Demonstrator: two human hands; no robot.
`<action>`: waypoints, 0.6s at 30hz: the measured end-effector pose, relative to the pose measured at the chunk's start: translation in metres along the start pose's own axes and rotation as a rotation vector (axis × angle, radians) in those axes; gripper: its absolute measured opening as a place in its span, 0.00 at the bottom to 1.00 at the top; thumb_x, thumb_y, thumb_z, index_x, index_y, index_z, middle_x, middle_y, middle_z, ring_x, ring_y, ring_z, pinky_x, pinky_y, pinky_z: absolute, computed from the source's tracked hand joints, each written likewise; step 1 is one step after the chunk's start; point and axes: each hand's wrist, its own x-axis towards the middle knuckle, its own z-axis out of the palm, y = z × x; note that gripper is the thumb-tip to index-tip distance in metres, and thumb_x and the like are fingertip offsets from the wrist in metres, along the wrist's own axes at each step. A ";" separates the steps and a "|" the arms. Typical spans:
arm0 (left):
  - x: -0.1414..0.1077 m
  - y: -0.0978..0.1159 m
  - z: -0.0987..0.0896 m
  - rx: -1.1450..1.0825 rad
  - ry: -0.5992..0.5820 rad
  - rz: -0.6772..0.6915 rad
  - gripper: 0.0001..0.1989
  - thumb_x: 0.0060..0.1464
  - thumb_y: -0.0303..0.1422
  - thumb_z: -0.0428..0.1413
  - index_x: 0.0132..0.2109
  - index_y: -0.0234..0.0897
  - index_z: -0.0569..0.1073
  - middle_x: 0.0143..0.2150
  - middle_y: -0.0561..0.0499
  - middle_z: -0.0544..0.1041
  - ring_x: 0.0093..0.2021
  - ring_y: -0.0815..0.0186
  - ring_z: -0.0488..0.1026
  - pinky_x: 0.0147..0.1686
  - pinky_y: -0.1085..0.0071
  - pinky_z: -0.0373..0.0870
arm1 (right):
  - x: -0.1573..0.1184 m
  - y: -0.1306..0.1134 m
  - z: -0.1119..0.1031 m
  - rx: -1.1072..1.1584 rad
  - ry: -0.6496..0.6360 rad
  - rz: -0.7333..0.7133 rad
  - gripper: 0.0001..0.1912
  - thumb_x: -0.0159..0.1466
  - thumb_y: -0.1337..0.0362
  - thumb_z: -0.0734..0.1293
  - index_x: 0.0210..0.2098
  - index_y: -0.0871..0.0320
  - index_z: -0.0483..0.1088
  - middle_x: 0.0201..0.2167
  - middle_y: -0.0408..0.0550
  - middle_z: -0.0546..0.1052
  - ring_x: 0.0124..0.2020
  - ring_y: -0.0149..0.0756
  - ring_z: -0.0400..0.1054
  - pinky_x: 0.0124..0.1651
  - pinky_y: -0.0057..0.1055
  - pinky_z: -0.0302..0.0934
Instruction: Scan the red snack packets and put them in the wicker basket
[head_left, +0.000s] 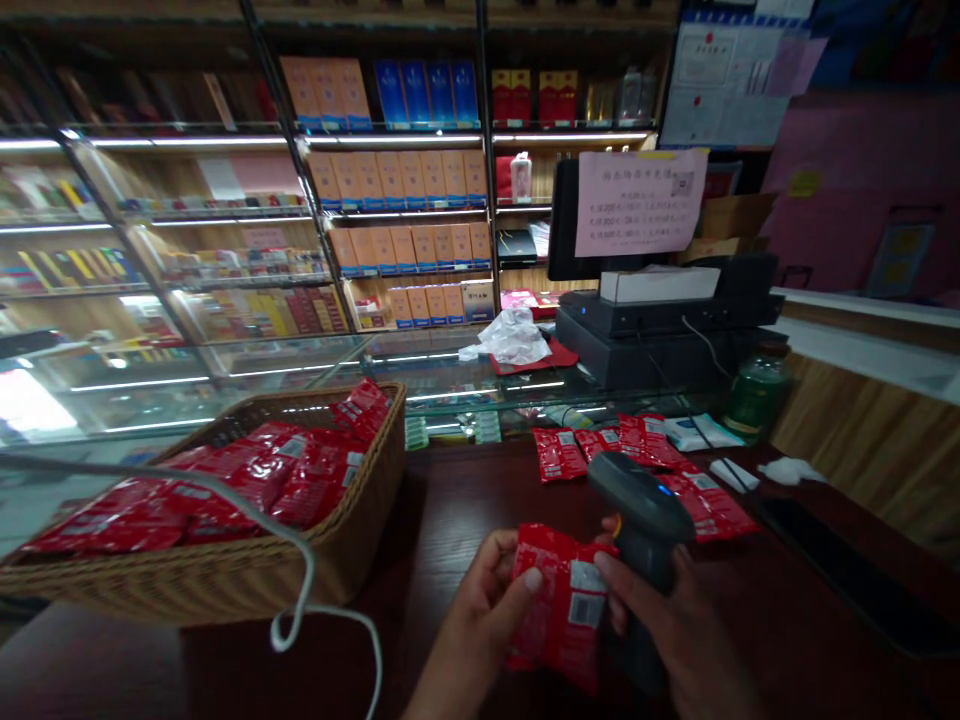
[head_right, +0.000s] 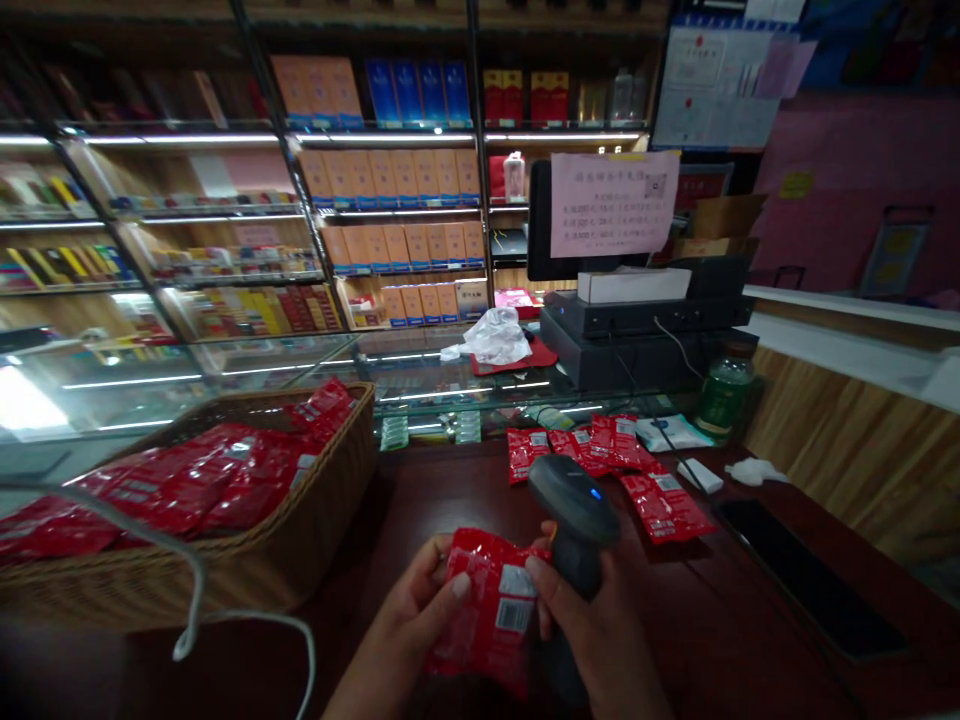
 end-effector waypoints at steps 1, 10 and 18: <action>-0.003 0.001 -0.001 -0.011 0.014 0.002 0.18 0.48 0.43 0.67 0.38 0.36 0.74 0.32 0.52 0.78 0.29 0.69 0.72 0.31 0.75 0.69 | -0.003 0.002 0.003 0.017 -0.010 0.000 0.33 0.48 0.48 0.81 0.45 0.60 0.71 0.21 0.39 0.75 0.18 0.27 0.63 0.24 0.24 0.61; -0.016 -0.005 -0.025 -0.086 -0.074 -0.110 0.23 0.42 0.42 0.71 0.45 0.37 0.80 0.37 0.48 0.82 0.33 0.66 0.77 0.35 0.73 0.72 | 0.003 0.005 0.012 0.235 -0.141 0.044 0.24 0.53 0.57 0.81 0.44 0.56 0.71 0.21 0.37 0.73 0.18 0.24 0.61 0.23 0.21 0.58; -0.023 -0.016 -0.047 0.112 -0.031 -0.189 0.24 0.37 0.46 0.72 0.39 0.33 0.83 0.33 0.45 0.84 0.30 0.64 0.79 0.27 0.74 0.72 | 0.012 0.008 0.015 0.306 -0.179 0.098 0.22 0.54 0.59 0.80 0.43 0.58 0.70 0.15 0.35 0.68 0.17 0.26 0.60 0.22 0.21 0.55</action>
